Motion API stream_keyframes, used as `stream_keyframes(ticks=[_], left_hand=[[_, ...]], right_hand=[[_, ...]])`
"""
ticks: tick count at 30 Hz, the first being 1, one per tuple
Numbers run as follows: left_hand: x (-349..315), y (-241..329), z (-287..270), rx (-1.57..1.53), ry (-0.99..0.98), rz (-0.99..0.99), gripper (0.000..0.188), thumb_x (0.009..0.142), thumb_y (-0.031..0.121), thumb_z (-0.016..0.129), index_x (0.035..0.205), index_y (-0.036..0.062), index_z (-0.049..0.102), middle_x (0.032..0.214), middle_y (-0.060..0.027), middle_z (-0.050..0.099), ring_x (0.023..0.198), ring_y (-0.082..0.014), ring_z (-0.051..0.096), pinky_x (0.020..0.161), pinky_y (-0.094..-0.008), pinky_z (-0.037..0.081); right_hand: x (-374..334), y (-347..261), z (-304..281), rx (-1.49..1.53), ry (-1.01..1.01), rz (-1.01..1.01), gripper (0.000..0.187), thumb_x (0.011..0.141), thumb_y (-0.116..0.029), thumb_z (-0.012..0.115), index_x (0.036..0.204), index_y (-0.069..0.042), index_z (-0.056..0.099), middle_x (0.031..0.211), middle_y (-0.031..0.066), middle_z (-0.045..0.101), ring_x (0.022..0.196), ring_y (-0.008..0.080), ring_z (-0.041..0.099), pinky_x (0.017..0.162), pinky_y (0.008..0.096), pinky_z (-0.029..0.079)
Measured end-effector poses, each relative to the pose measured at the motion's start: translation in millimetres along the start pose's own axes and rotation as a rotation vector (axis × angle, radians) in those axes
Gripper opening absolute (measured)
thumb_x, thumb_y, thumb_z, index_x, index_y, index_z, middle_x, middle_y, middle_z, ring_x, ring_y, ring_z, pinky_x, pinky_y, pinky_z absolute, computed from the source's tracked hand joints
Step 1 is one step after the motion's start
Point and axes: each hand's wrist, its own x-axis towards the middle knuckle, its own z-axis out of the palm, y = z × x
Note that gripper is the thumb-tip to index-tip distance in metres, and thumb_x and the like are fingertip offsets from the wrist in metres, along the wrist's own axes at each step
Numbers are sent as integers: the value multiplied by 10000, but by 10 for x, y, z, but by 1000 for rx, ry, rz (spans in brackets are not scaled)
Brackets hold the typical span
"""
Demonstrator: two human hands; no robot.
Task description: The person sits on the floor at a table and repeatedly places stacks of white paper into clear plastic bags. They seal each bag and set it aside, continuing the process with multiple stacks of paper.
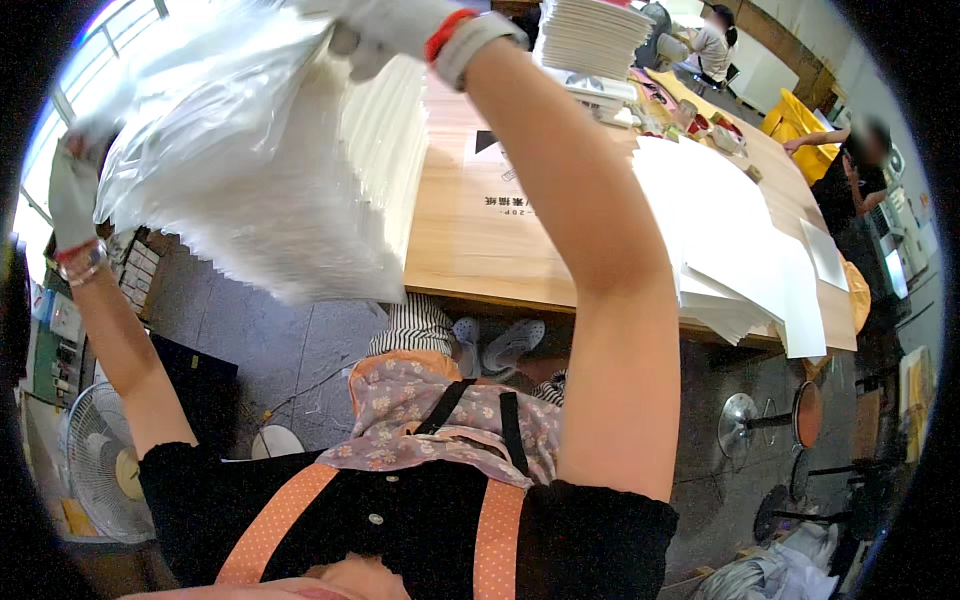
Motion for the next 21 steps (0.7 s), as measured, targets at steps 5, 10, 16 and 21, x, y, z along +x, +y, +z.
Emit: stream_keyframes(ticks=[5,10,16,21], left_hand=[[-1506,-785,665,180,451,227,216,963,268,451,939,66,523,834,-15,530,741,-110,506,691,-276,454],[-3497,-2356,2005,275,-538,-296,114,800,39,541,896,83,583,774,-73,563,698,-194,559,615,-295,455],[-3778,-3266,4052,425,-900,72,177,834,170,580,952,38,589,920,-146,551,927,-296,542,803,-380,451],[-3683,-3988,4469,782,-986,95,218,843,309,565,864,101,629,899,-109,614,952,-323,531,795,-395,445]], right_hand=[[-489,247,-162,171,-78,-129,473,972,-404,411,1125,16,565,712,108,629,552,177,599,560,289,525],[-1557,1319,-472,386,109,-13,515,988,-401,350,1260,11,499,643,60,550,538,156,554,597,310,532],[-3125,2480,-185,762,973,641,432,961,-419,428,1177,-68,556,715,-1,537,604,120,533,628,368,535],[-3821,2822,79,871,981,994,295,921,-297,533,1089,-59,582,708,7,559,552,121,526,616,392,529]])
